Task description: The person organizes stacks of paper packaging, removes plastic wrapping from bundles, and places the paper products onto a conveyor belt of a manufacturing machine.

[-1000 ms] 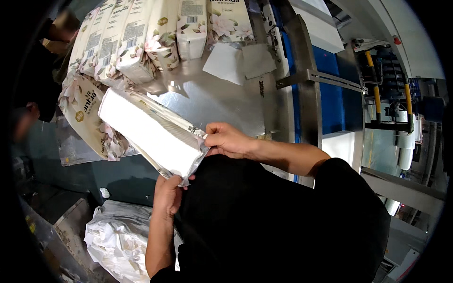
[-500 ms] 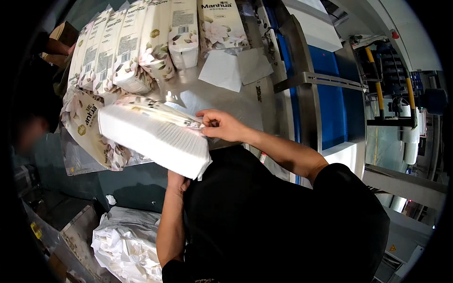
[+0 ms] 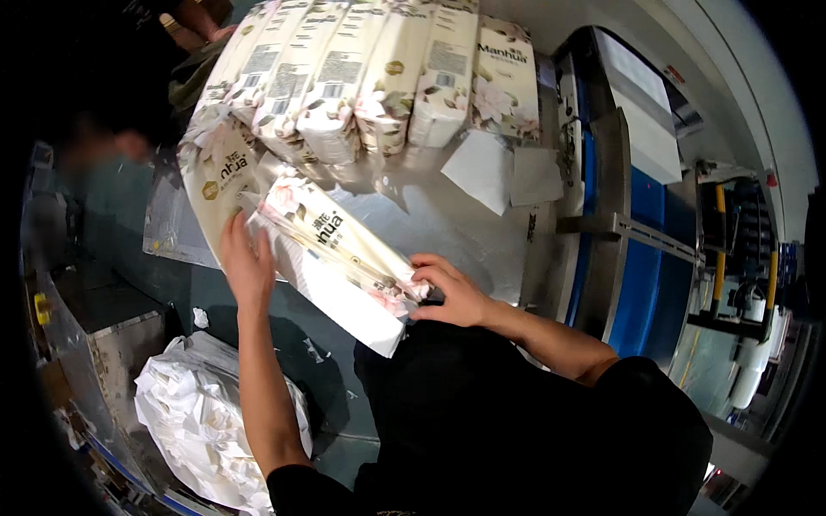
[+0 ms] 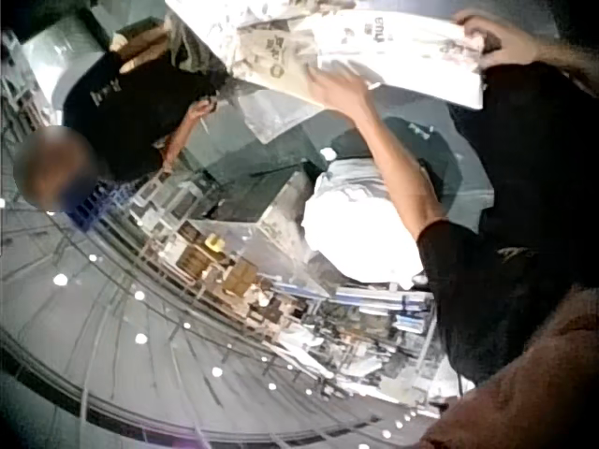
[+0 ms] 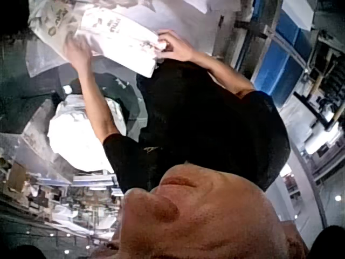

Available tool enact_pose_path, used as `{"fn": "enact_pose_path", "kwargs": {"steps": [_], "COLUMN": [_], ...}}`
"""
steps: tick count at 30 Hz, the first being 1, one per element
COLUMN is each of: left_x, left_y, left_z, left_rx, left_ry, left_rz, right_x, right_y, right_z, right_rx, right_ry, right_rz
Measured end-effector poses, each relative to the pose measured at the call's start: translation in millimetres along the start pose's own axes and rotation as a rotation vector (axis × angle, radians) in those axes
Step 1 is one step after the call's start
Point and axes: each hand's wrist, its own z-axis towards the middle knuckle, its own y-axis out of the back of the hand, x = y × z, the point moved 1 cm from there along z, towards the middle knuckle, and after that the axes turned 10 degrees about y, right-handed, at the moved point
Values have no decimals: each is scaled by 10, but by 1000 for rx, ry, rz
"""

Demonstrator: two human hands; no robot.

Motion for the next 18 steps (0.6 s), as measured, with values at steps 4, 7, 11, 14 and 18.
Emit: {"fn": "enact_pose_path", "kwargs": {"steps": [4, 7, 11, 14, 18], "left_x": [-158, -397, -430, -516, -479], "left_y": [-318, -506, -612, -557, -583], "left_z": [384, 229, -39, -56, -103], "left_rx": [211, -29, -96, 50, -103], "left_ry": [205, 233, 146, 218, 190], "left_rz": [276, 302, 255, 283, 306], "right_x": [35, -272, -720, -322, 59], "right_y": [206, 195, 683, 1487, 2079], "right_z": [54, -56, -125, 477, 1049], "right_rx": [221, 364, 480, 295, -225], "right_ry": [-104, 74, 196, -109, 74], "right_rz": [-164, -150, -242, -386, -679]}}
